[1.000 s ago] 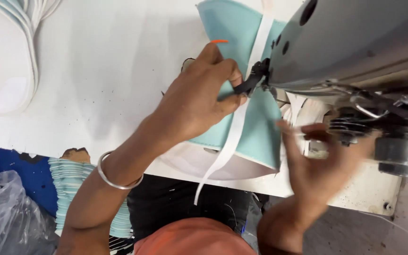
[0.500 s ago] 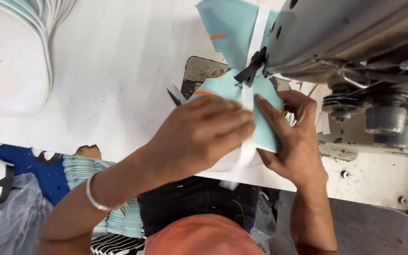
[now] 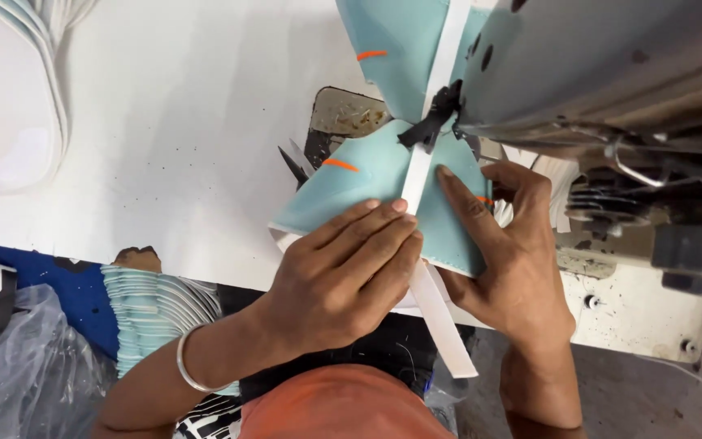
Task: The person sews a white elastic band onto a light blue face mask using a sewing machine. They then use scissors to cut the excess elastic and place the finished mask on a stack of completed masks.
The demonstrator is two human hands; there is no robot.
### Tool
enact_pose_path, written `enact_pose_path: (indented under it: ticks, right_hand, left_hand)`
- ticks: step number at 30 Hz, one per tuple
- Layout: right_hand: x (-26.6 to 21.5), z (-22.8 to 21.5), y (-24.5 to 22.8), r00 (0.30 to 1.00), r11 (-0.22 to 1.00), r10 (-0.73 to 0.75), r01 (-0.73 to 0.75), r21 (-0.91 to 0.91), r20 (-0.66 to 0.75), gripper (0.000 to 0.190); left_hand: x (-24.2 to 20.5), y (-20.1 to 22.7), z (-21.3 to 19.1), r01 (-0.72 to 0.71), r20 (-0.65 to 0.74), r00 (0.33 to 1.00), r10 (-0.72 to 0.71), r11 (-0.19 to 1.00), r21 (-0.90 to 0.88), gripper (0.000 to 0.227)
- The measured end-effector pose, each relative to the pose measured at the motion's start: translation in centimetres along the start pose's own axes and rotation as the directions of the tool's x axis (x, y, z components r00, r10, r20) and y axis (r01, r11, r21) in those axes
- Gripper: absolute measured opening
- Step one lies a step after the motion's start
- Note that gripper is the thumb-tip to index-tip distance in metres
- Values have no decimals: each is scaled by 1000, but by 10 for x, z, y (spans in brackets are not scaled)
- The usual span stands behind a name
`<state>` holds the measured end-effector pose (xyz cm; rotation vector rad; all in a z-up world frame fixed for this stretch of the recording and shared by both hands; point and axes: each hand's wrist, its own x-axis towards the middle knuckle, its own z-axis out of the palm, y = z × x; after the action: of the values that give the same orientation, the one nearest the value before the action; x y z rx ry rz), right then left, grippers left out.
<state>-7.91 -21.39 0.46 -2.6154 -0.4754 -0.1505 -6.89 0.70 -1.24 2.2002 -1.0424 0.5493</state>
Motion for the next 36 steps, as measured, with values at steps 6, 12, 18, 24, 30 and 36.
enact_pose_path:
  ticks: [6, 12, 18, 24, 30, 36]
  right_hand:
    - [7, -2, -4, 1000, 1000, 19, -19, -22, -2, 85]
    - [20, -11, -13, 998, 998, 62, -62, -8, 6, 82]
    - [21, -12, -16, 997, 997, 70, -70, -11, -18, 71]
    - [20, -14, -27, 997, 999, 43, -44, -9, -65, 72]
    - [17, -17, -34, 990, 993, 115, -116, -10, -79, 64]
    - [0, -22, -48, 992, 984, 34, -55, -171, -120, 73]
  left_hand:
    - [8, -10, -4, -26, 27, 999, 27, 999, -38, 18]
    - [23, -17, -9, -63, 21, 998, 64, 998, -28, 16]
    - [25, -19, -9, -70, 7, 997, 71, 997, -21, 15]
    - [16, -14, -11, -103, -10, 995, 104, 993, 50, 18]
    - [11, -12, -13, -102, -51, 994, 101, 995, -21, 17]
    - [9, -7, -13, -94, -85, 992, 93, 996, -2, 15]
